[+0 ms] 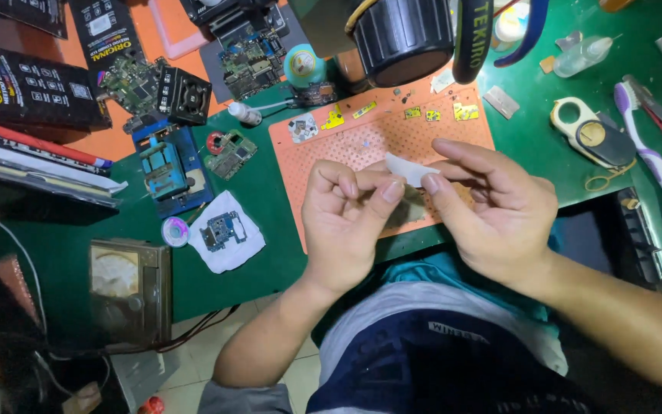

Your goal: The person cleans a small circuit board with a white cloth, then wipes a square metal stencil on a work mat. They retrieve a small adhesive strip from a drawer, apply it to the stencil, and use a toothbrush to scrub the stencil surface. Finally, they wipe the stencil again with a cloth and place it on the mat.

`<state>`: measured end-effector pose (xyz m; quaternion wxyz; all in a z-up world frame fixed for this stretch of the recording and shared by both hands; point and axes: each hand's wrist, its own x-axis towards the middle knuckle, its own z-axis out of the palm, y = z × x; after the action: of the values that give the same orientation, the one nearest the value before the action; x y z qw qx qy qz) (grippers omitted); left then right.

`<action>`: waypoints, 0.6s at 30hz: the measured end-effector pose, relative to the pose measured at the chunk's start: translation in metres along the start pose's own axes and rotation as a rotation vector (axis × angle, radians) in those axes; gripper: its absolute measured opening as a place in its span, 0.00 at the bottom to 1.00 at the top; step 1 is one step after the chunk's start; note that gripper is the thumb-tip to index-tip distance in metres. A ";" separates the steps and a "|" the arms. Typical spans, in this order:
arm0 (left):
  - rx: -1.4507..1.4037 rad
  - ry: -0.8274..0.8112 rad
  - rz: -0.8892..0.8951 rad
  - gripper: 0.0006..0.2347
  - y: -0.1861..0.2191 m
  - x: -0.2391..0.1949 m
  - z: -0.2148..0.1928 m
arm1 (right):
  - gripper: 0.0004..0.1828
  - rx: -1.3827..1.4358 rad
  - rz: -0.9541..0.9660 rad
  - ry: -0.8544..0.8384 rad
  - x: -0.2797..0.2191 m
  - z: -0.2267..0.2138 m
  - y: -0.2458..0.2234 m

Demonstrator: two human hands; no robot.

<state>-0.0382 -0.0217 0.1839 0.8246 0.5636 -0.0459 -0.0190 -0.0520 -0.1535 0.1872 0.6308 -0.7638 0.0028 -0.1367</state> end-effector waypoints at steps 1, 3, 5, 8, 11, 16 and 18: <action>-0.038 0.026 0.010 0.13 -0.003 -0.005 0.004 | 0.15 -0.008 -0.026 0.020 -0.004 0.002 -0.003; -0.067 0.055 0.040 0.13 -0.008 -0.007 0.008 | 0.15 0.012 -0.012 0.030 -0.008 0.004 -0.003; -0.098 0.090 0.086 0.13 -0.013 -0.008 0.010 | 0.15 0.034 -0.013 0.031 -0.012 0.007 -0.002; 0.005 0.152 0.065 0.13 -0.019 -0.014 0.007 | 0.16 0.107 0.066 0.045 -0.021 0.011 0.001; 0.101 0.143 0.121 0.13 -0.020 -0.015 0.006 | 0.16 0.163 0.095 0.055 -0.024 0.013 0.003; 0.069 0.126 0.134 0.13 -0.020 -0.018 0.005 | 0.15 0.143 0.065 0.058 -0.029 0.014 0.005; 0.082 0.115 0.141 0.13 -0.019 -0.018 0.005 | 0.15 0.136 0.074 0.058 -0.030 0.014 0.004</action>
<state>-0.0562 -0.0318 0.1673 0.8013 0.5924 -0.0389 0.0735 -0.0772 -0.1358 0.1744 0.6855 -0.7143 0.0400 -0.1355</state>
